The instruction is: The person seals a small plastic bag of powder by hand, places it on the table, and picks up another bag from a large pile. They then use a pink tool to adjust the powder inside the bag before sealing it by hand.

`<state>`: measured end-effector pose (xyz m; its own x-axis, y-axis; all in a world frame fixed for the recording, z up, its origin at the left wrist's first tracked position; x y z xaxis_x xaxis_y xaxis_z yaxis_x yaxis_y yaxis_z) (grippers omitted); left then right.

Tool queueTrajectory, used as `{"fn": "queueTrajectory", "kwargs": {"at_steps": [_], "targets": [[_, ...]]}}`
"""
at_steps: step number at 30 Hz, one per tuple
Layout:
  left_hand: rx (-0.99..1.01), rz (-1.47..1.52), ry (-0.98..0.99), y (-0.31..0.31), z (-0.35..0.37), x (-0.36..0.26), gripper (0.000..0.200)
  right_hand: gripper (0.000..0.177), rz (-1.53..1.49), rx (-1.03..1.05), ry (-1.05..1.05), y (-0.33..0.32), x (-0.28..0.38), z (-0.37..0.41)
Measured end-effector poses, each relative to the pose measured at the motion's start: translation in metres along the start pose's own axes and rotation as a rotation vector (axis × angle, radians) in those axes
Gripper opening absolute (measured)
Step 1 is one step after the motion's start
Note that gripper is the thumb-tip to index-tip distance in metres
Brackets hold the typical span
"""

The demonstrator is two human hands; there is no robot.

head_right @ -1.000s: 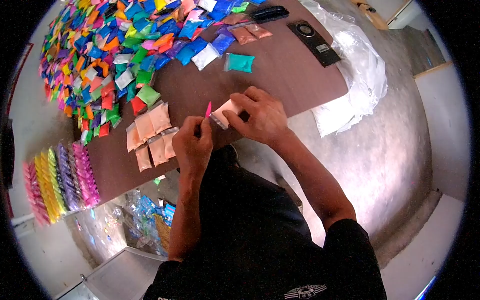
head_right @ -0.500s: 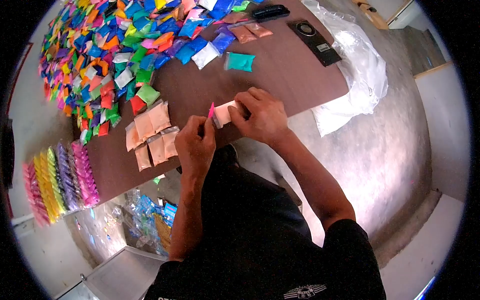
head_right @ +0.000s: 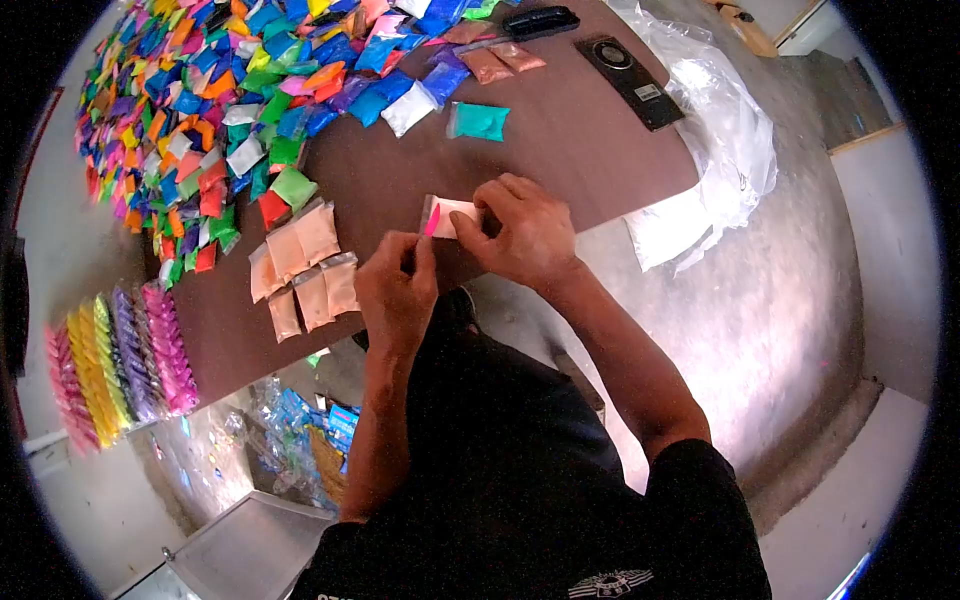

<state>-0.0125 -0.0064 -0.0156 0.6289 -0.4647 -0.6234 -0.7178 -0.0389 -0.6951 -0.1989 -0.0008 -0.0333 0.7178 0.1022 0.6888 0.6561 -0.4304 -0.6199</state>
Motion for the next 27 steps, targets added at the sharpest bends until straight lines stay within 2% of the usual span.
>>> {"fn": "queueTrajectory", "kwargs": {"at_steps": [2,4,8,12,14,18,20,24,27], "targets": [[-0.063,0.01,0.009,0.002,0.0,0.001,0.011,0.023,0.011,0.008,0.008,-0.002,-0.001,0.0],[-0.062,0.02,0.011,-0.003,0.0,-0.004,0.011,0.02,-0.006,-0.056,-0.068,-0.002,0.001,-0.002],[-0.071,0.114,0.041,0.0,0.006,-0.013,0.01,0.02,-0.001,-0.075,-0.066,0.0,0.0,-0.001],[-0.037,0.049,0.065,0.007,0.01,-0.008,0.01,0.019,-0.013,-0.067,-0.073,0.0,-0.001,-0.003],[-0.08,-0.02,0.094,0.005,0.009,-0.001,0.009,0.019,-0.033,-0.075,-0.081,-0.001,-0.001,-0.002],[-0.055,-0.032,0.062,0.0,0.008,0.001,0.009,0.021,0.023,-0.017,-0.016,0.0,0.0,-0.002],[-0.116,-0.032,0.122,0.0,0.008,-0.008,0.009,0.021,0.033,-0.005,-0.005,0.0,-0.001,-0.001],[-0.102,0.032,0.187,0.011,0.014,-0.009,0.008,0.021,0.028,-0.012,-0.003,0.001,-0.001,-0.003],[-0.076,-0.038,0.228,0.01,0.015,-0.003,0.007,0.021,0.024,-0.013,-0.014,0.002,-0.004,-0.003]]}}
Point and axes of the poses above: each hand's wrist, its own z-axis away from the middle knuckle, its own y-axis out of the palm, x = y × z, the point moved 1 cm from there along -z, towards the middle knuckle, and after that the axes turned 9 degrees about y, right-handed, at the moved point
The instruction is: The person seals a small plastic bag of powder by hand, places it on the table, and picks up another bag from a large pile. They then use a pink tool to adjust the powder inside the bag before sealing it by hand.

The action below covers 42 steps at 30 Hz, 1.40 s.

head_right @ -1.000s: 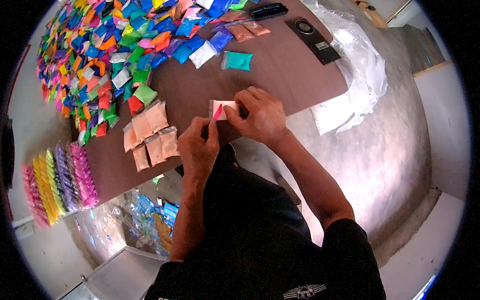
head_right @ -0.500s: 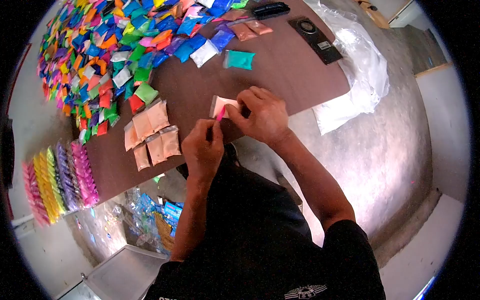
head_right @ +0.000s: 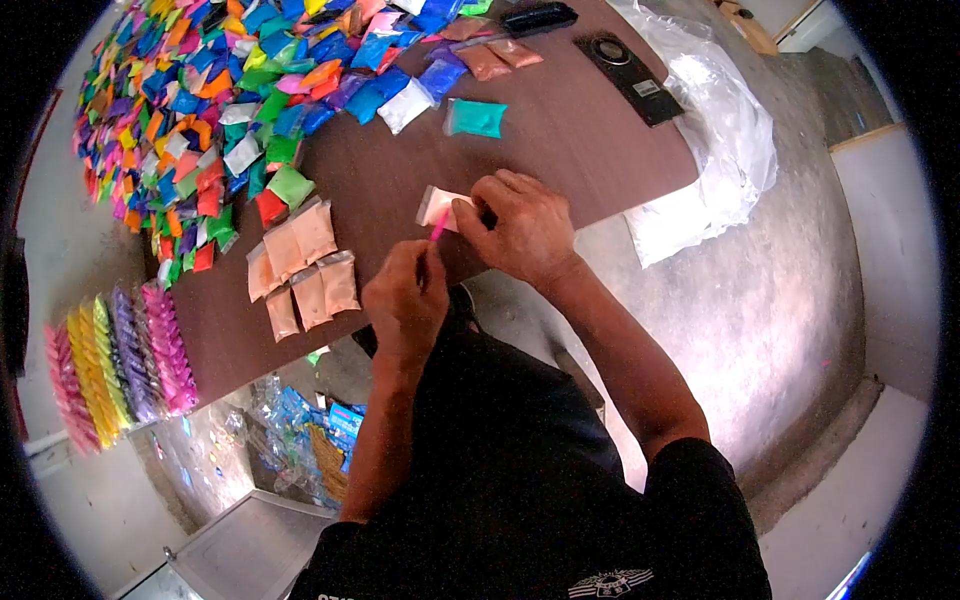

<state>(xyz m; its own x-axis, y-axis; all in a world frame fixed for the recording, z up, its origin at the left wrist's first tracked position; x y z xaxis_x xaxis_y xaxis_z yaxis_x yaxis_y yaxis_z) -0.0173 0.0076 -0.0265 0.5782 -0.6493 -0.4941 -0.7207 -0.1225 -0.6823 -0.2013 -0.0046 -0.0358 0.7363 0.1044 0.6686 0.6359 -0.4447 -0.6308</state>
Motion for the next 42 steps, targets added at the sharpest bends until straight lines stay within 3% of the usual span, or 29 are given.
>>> {"fn": "queueTrajectory", "kwargs": {"at_steps": [22,27,30,37,40,42], "targets": [[-0.05,-0.003,-0.03,-0.013,-0.008,-0.003,0.006,0.019,0.017,0.018,0.015,-0.002,0.002,0.001],[0.038,0.091,-0.087,-0.019,-0.021,-0.011,0.009,0.017,-0.046,-0.007,-0.028,0.0,-0.003,0.004],[0.109,-0.011,-0.125,-0.018,-0.022,-0.002,0.01,0.017,-0.069,-0.022,-0.069,-0.002,-0.003,0.004],[0.05,-0.035,-0.183,-0.022,-0.029,0.008,0.011,0.017,-0.086,-0.013,-0.053,-0.002,-0.005,0.005],[0.033,0.102,-0.212,-0.018,-0.032,-0.003,0.012,0.018,-0.087,-0.029,-0.075,-0.001,-0.005,0.006],[0.084,0.067,-0.129,-0.011,-0.032,-0.007,0.011,0.017,-0.089,-0.025,-0.087,-0.001,-0.006,0.006]]}}
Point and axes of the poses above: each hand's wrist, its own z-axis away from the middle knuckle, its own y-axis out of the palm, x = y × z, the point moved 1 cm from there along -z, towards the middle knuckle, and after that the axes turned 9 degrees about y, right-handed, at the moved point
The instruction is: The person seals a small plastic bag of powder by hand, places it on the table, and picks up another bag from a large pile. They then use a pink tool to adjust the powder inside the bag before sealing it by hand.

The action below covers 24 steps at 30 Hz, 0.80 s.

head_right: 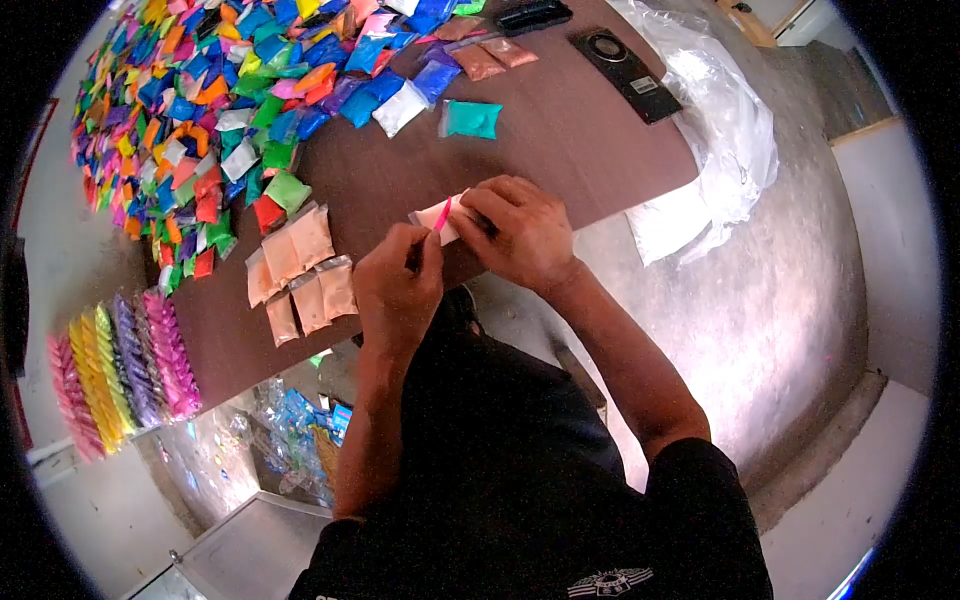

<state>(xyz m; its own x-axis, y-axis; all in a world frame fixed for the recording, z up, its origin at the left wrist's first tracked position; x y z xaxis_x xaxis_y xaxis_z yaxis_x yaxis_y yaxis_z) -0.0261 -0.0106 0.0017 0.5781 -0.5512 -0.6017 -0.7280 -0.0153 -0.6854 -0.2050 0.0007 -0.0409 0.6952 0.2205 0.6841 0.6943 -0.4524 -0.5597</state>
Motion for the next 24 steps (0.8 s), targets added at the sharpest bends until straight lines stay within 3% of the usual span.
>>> {"fn": "queueTrajectory", "kwargs": {"at_steps": [10,16,24], "targets": [[0.025,-0.089,-0.114,-0.01,-0.011,0.02,0.013,0.015,-0.013,-0.028,-0.028,-0.003,0.003,-0.001],[0.055,-0.003,0.003,0.003,-0.024,0.001,0.011,0.014,-0.021,-0.024,-0.031,-0.002,-0.001,0.001],[0.152,-0.129,-0.142,-0.011,-0.02,0.029,0.013,0.013,-0.03,-0.007,-0.024,0.0,-0.002,0.0]]}}
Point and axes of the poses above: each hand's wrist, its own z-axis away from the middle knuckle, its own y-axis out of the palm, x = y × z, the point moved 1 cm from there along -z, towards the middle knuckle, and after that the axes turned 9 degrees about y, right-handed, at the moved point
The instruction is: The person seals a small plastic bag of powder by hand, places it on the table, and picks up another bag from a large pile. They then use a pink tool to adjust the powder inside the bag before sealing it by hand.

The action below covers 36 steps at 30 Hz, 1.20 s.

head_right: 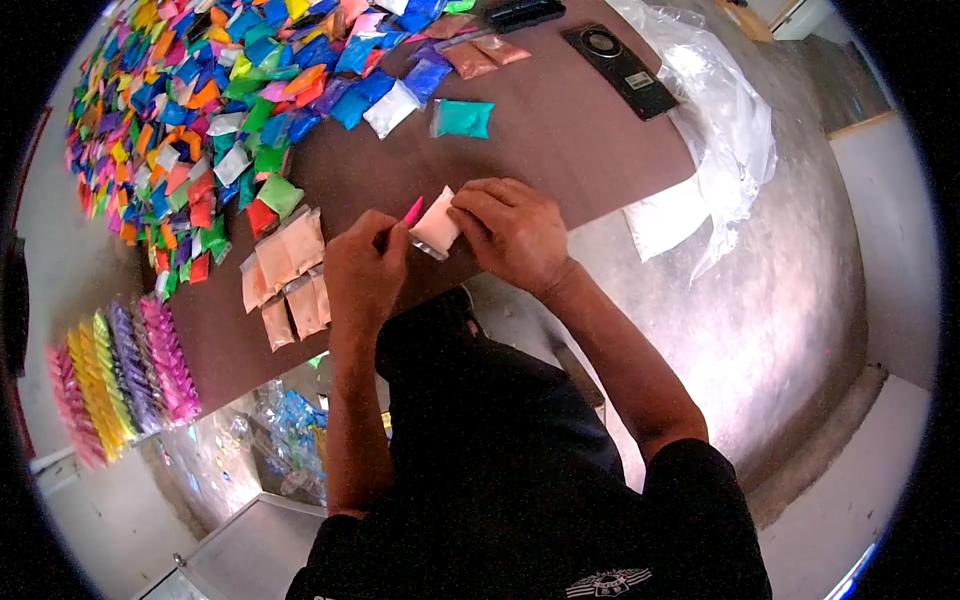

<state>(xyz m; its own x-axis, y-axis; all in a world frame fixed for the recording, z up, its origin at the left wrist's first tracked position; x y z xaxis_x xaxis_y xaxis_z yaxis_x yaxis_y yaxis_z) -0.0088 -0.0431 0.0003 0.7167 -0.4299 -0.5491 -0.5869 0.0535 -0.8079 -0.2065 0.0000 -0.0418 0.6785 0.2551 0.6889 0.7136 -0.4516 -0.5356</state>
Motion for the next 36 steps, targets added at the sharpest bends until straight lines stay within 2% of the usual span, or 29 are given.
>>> {"fn": "queueTrajectory", "kwargs": {"at_steps": [3,8,13,15,20,22,28,30,34,36], "targets": [[-0.09,0.14,-0.003,-0.001,0.004,-0.005,0.013,0.014,0.022,0.005,0.004,-0.001,-0.001,0.0],[-0.077,0.212,0.011,0.005,0.014,-0.013,0.013,0.016,0.045,0.011,0.0,-0.001,-0.002,-0.001],[-0.086,0.251,0.039,0.008,0.026,-0.013,0.01,0.023,-0.064,-0.024,-0.005,-0.006,0.009,-0.004],[-0.091,0.267,0.077,0.011,0.028,-0.017,0.009,0.02,-0.048,0.0,-0.01,-0.007,0.006,0.0],[-0.126,0.156,0.152,0.022,0.026,-0.01,0.011,0.016,-0.042,0.019,-0.052,-0.007,0.004,-0.002],[-0.133,0.083,0.159,0.022,0.02,-0.007,0.011,0.023,-0.053,0.017,-0.059,-0.006,0.005,-0.003],[-0.129,0.128,0.069,0.014,0.011,-0.01,0.009,0.022,-0.036,0.011,-0.039,-0.007,0.003,-0.002],[-0.11,0.21,0.137,0.01,0.015,-0.021,0.01,0.021,-0.038,-0.007,-0.05,-0.007,0.005,-0.002],[-0.111,0.182,0.233,0.018,0.014,-0.018,0.009,0.02,-0.02,-0.028,-0.101,-0.007,0.002,-0.003],[-0.095,0.046,0.227,0.017,0.009,-0.015,0.009,0.018,-0.026,-0.024,-0.088,-0.006,0.001,-0.001]]}}
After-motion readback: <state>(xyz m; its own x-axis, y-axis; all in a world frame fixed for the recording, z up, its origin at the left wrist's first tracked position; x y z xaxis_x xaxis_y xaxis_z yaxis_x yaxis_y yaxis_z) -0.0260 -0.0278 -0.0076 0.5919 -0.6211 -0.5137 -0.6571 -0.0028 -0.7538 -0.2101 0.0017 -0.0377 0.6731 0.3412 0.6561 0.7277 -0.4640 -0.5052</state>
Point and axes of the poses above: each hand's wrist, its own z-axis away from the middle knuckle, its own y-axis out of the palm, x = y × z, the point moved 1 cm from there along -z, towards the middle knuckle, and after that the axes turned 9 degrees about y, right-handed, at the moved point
